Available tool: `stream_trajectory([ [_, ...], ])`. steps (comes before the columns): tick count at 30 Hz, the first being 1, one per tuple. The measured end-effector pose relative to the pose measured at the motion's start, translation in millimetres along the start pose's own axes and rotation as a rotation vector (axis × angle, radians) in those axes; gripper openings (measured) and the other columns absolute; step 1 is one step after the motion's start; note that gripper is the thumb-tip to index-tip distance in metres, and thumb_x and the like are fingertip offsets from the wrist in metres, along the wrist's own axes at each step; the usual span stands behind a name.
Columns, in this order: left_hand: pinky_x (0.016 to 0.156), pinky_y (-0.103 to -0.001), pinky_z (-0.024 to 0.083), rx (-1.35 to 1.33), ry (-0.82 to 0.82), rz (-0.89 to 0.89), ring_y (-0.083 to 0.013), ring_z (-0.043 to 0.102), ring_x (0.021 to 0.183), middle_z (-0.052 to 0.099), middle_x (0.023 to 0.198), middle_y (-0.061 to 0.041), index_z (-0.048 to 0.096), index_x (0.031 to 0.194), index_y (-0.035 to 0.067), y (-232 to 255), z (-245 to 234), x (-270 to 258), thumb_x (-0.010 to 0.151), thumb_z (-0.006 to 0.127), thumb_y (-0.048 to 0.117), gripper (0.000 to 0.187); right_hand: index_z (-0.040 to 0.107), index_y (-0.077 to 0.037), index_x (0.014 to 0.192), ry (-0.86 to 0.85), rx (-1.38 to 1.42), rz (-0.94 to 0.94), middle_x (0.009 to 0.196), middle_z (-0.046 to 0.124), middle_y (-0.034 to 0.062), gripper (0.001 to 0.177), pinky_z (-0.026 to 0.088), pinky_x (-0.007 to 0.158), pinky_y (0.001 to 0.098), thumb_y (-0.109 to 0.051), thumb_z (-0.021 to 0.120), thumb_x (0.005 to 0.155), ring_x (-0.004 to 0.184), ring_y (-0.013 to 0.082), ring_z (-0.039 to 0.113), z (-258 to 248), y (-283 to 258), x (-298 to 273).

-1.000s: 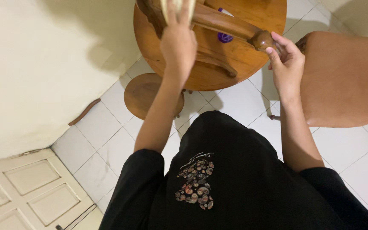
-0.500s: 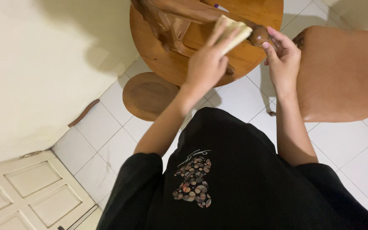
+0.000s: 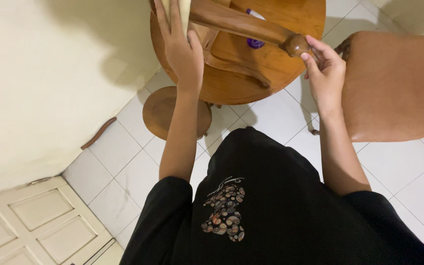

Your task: The person wipes a wooden chair with a cloth, then sprays a cleaning solution onto the cloth and continues wiping the chair's legs and underside. The chair is placed upside down on a round wooden table during the process.

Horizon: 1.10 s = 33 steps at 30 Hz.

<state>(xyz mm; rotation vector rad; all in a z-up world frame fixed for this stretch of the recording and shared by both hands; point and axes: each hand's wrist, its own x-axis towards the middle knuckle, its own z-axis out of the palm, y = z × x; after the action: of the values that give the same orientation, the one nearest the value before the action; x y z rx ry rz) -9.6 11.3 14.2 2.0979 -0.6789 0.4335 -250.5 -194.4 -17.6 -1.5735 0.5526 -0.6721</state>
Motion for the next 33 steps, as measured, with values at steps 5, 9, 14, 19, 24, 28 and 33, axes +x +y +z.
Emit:
stream_trajectory([
  [5, 0.091, -0.034, 0.064, 0.112, -0.047, 0.067, -0.0300, 0.066, 0.130, 0.030, 0.172, -0.007, 0.046, 0.158, 0.023, 5, 18, -6, 0.096, 0.060, -0.003, 0.069, 0.062, 0.001, 0.142, -0.005, 0.013, -0.003, 0.131, 0.072, 0.0112, 0.034, 0.047, 0.064, 0.0174, 0.004, 0.065, 0.108, 0.100, 0.0032, 0.067, 0, 2, 0],
  [9, 0.096, -0.037, 0.064, 0.180, -0.145, -0.025, -0.0320, 0.069, 0.125, 0.033, 0.172, -0.006, 0.048, 0.157, 0.023, 13, 14, -8, 0.096, 0.064, -0.004, 0.068, 0.063, 0.001, 0.141, -0.005, 0.030, 0.014, 0.133, 0.072, 0.0107, 0.034, 0.047, 0.063, 0.0174, 0.004, 0.066, 0.108, 0.096, 0.0036, 0.065, -3, 5, 0],
  [14, 0.105, -0.031, 0.062, 0.197, 0.006, 0.256, -0.0300, 0.064, 0.130, 0.025, 0.171, 0.001, 0.047, 0.158, 0.028, 32, 27, -32, 0.089, 0.063, -0.004, 0.077, 0.062, 0.002, 0.142, -0.011, 0.038, 0.019, 0.131, 0.072, 0.0105, 0.035, 0.049, 0.064, 0.0169, 0.005, 0.066, 0.107, 0.102, 0.0048, 0.068, -5, 6, 3],
  [19, 0.084, -0.024, 0.064, 0.021, -0.355, 0.237, -0.0214, 0.072, 0.115, 0.030, 0.171, -0.001, 0.048, 0.155, 0.032, 50, 58, -91, 0.096, 0.064, -0.001, 0.070, 0.063, 0.002, 0.145, -0.004, 0.026, 0.016, 0.125, 0.073, 0.0097, 0.035, 0.050, 0.067, 0.0180, 0.005, 0.066, 0.111, 0.098, 0.0058, 0.066, -7, 11, 3],
  [24, 0.086, -0.024, 0.065, -0.179, -0.259, 0.182, -0.0236, 0.070, 0.114, 0.041, 0.158, -0.008, 0.051, 0.150, 0.035, 5, 60, -144, 0.092, 0.063, -0.001, 0.069, 0.061, 0.004, 0.144, 0.006, 0.018, 0.008, 0.130, 0.073, 0.0092, 0.034, 0.052, 0.067, 0.0183, 0.005, 0.065, 0.110, 0.103, 0.0070, 0.070, -9, 15, 4],
  [28, 0.090, -0.032, 0.063, 0.063, 0.005, -0.049, -0.0285, 0.065, 0.111, 0.041, 0.142, -0.012, 0.055, 0.148, 0.027, -51, 63, -165, 0.084, 0.060, 0.000, 0.069, 0.061, 0.005, 0.145, 0.006, 0.044, 0.016, 0.130, 0.073, 0.0106, 0.034, 0.051, 0.068, 0.0190, 0.006, 0.064, 0.111, 0.101, 0.0070, 0.068, -9, 11, 2],
  [33, 0.073, -0.038, 0.060, -0.225, 0.059, -0.898, -0.0379, 0.063, 0.087, 0.025, 0.145, -0.025, 0.039, 0.151, 0.008, -126, 86, -172, 0.090, 0.052, -0.001, 0.063, 0.062, 0.005, 0.145, 0.012, -0.012, 0.018, 0.131, 0.073, 0.0131, 0.033, 0.052, 0.069, 0.0194, 0.006, 0.065, 0.112, 0.101, 0.0079, 0.068, -5, -3, 0],
])
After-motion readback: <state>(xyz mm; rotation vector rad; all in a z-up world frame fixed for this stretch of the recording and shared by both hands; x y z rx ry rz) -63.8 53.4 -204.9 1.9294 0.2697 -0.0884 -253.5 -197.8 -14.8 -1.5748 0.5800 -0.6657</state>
